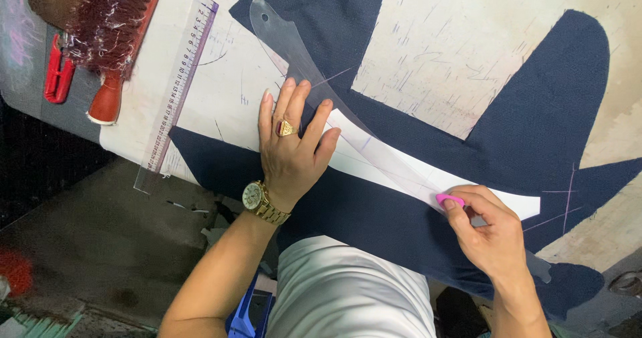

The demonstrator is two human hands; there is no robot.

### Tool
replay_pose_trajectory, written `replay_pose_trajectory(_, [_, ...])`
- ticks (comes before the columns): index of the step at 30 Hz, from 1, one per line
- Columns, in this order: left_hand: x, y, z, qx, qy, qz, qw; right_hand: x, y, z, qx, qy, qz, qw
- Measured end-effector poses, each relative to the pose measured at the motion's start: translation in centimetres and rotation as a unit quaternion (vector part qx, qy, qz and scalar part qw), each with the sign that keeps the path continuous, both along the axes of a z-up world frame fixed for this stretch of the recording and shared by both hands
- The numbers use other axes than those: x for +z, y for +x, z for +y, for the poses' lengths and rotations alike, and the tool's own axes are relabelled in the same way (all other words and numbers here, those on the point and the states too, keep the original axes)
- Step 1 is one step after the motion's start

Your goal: The person marks lines on dark blue fabric using a curved ruler and pink chalk following a white paper template, then cuts the fabric with large shears.

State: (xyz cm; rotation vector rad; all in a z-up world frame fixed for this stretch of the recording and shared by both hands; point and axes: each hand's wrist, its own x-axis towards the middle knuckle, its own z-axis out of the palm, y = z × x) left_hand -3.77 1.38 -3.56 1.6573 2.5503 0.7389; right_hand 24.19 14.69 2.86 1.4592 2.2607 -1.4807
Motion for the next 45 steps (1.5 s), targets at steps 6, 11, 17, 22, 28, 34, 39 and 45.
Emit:
replay_pose_trajectory(6, [0.0, -0.1, 0.0, 0.001, -0.008, -0.002, 1.0, -0.2, 0.1, 0.0, 0.007, 0.005, 0.009, 1.0])
replay_pose_trajectory(11, [0.1, -0.1, 0.2, 0.0, 0.0, 0.004, 1.0, 0.2, -0.1, 0.1, 0.012, 0.011, 0.007, 1.0])
replay_pose_trajectory(17, [0.2, -0.2, 0.2, -0.003, 0.0, 0.0, 1.0, 0.0, 0.0, -0.4, 0.029, 0.012, 0.014, 0.999])
replay_pose_trajectory(22, [0.2, -0.2, 0.1, -0.002, -0.004, -0.006, 1.0, 0.3, -0.2, -0.4, 0.02, 0.004, 0.017, 1.0])
replay_pose_trajectory(28, [0.2, -0.2, 0.2, 0.001, 0.013, 0.0, 1.0, 0.6, -0.2, -0.4, 0.021, 0.01, 0.009, 1.0])
replay_pose_trajectory(34, [0.5, -0.2, 0.1, -0.003, 0.012, -0.012, 1.0, 0.5, -0.1, -0.5, 0.036, 0.016, 0.016, 0.999])
replay_pose_trajectory(39, [0.4, -0.3, 0.1, -0.002, 0.012, -0.015, 1.0, 0.5, -0.2, -0.3, 0.038, 0.015, 0.015, 0.999])
replay_pose_trajectory(45, [0.5, -0.4, 0.0, -0.012, -0.007, -0.015, 1.0, 0.2, -0.1, -0.1, 0.037, 0.016, 0.017, 0.999])
